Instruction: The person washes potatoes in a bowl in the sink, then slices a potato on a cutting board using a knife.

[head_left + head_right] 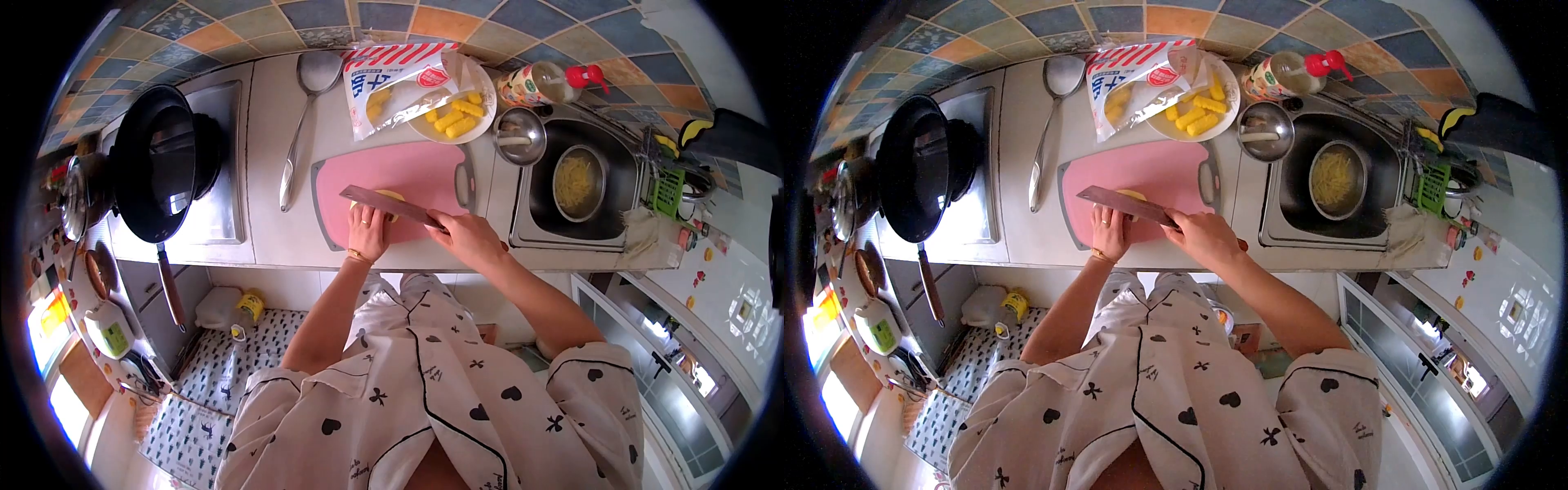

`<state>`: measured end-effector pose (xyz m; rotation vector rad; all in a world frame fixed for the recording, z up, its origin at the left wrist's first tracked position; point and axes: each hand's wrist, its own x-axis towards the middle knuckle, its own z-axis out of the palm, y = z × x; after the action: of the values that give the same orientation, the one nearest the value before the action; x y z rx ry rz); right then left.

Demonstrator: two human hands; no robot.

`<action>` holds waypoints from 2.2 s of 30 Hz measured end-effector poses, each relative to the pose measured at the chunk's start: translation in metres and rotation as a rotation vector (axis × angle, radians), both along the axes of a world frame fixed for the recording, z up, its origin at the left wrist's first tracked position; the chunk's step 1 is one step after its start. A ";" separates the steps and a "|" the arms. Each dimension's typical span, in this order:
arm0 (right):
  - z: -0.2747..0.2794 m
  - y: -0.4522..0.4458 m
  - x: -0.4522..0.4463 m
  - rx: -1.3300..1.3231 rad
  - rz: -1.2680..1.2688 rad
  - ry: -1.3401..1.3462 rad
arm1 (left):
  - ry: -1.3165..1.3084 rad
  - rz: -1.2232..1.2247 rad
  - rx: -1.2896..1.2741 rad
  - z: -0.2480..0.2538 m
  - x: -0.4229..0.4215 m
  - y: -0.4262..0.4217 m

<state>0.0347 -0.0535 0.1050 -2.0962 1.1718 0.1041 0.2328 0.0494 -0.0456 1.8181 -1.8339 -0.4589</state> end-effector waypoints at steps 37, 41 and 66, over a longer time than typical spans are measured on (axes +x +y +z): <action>0.013 0.020 -0.019 0.015 -0.037 0.063 | 0.046 -0.019 -0.069 -0.012 0.005 0.006; 0.012 0.020 -0.020 0.045 -0.044 0.059 | 0.012 0.002 -0.047 -0.011 0.004 0.007; 0.009 0.011 -0.021 0.006 0.038 0.066 | 0.037 -0.012 -0.018 -0.010 0.005 0.007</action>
<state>0.0140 -0.0423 0.1137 -2.1245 1.1691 0.1960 0.2374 0.0567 -0.0557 1.7755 -1.8197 -0.4760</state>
